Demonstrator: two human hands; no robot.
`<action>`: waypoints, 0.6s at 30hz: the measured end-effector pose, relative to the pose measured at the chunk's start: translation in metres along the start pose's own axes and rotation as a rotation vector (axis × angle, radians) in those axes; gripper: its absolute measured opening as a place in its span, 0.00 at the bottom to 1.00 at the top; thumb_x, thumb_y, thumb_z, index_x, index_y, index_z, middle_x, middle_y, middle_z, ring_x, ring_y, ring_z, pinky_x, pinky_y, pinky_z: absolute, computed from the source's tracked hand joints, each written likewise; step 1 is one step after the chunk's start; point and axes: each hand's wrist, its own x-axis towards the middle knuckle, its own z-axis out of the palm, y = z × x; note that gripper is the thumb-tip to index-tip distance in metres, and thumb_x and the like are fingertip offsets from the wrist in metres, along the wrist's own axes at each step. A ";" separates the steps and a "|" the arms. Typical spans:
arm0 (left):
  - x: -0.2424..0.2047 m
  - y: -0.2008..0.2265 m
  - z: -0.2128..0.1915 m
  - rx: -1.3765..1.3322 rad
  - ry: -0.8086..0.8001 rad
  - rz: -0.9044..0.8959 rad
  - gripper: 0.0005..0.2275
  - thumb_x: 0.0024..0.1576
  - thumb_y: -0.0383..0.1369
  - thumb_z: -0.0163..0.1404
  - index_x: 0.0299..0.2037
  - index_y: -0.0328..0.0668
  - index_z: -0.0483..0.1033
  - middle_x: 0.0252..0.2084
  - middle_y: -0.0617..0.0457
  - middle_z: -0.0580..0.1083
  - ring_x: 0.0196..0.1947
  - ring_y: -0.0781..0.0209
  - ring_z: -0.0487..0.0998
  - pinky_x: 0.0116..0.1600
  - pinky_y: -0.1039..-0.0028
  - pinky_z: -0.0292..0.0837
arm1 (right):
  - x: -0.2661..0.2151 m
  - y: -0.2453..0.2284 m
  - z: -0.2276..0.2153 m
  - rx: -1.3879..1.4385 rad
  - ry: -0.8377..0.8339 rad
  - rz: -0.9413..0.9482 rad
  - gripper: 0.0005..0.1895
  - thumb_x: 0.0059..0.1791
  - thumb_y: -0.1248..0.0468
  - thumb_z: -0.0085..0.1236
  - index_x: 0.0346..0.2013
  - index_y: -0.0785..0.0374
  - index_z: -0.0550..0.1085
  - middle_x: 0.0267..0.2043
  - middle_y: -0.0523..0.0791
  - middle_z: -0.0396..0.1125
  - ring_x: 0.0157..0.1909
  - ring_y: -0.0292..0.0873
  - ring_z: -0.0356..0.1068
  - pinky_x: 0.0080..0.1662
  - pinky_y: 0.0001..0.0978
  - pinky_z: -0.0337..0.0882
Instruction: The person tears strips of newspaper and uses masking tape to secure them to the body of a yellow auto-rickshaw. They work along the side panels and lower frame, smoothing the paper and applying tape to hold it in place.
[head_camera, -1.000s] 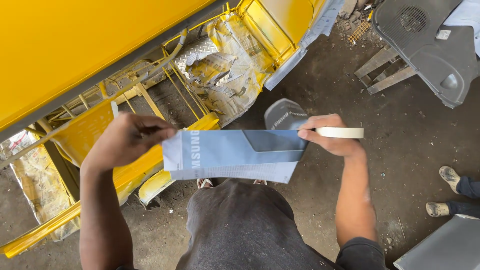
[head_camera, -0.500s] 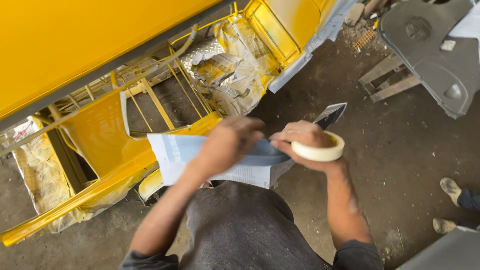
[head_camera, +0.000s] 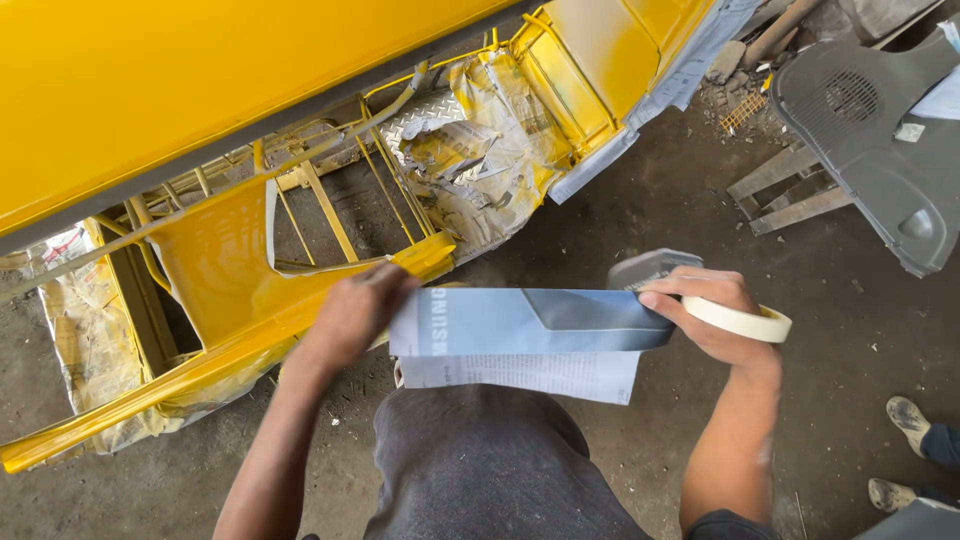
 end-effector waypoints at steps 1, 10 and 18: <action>-0.001 -0.006 -0.008 0.148 0.031 -0.109 0.10 0.65 0.37 0.48 0.40 0.38 0.76 0.39 0.42 0.77 0.38 0.39 0.79 0.44 0.55 0.74 | -0.001 0.001 0.000 0.002 0.024 0.052 0.05 0.47 0.66 0.64 0.34 0.65 0.81 0.31 0.47 0.75 0.31 0.43 0.75 0.37 0.33 0.72; 0.032 0.093 0.052 -0.125 0.262 0.238 0.06 0.59 0.28 0.53 0.45 0.37 0.76 0.40 0.47 0.76 0.41 0.46 0.77 0.49 0.61 0.72 | 0.058 -0.044 0.070 -0.036 -0.106 -0.200 0.04 0.45 0.66 0.66 0.33 0.63 0.81 0.31 0.45 0.75 0.35 0.45 0.75 0.40 0.38 0.72; 0.067 0.096 0.044 0.170 0.284 0.387 0.05 0.56 0.29 0.53 0.36 0.36 0.72 0.32 0.47 0.71 0.35 0.49 0.75 0.45 0.61 0.70 | 0.075 -0.049 0.048 -0.099 0.039 -0.270 0.05 0.46 0.67 0.67 0.34 0.64 0.80 0.35 0.46 0.75 0.37 0.46 0.75 0.42 0.37 0.70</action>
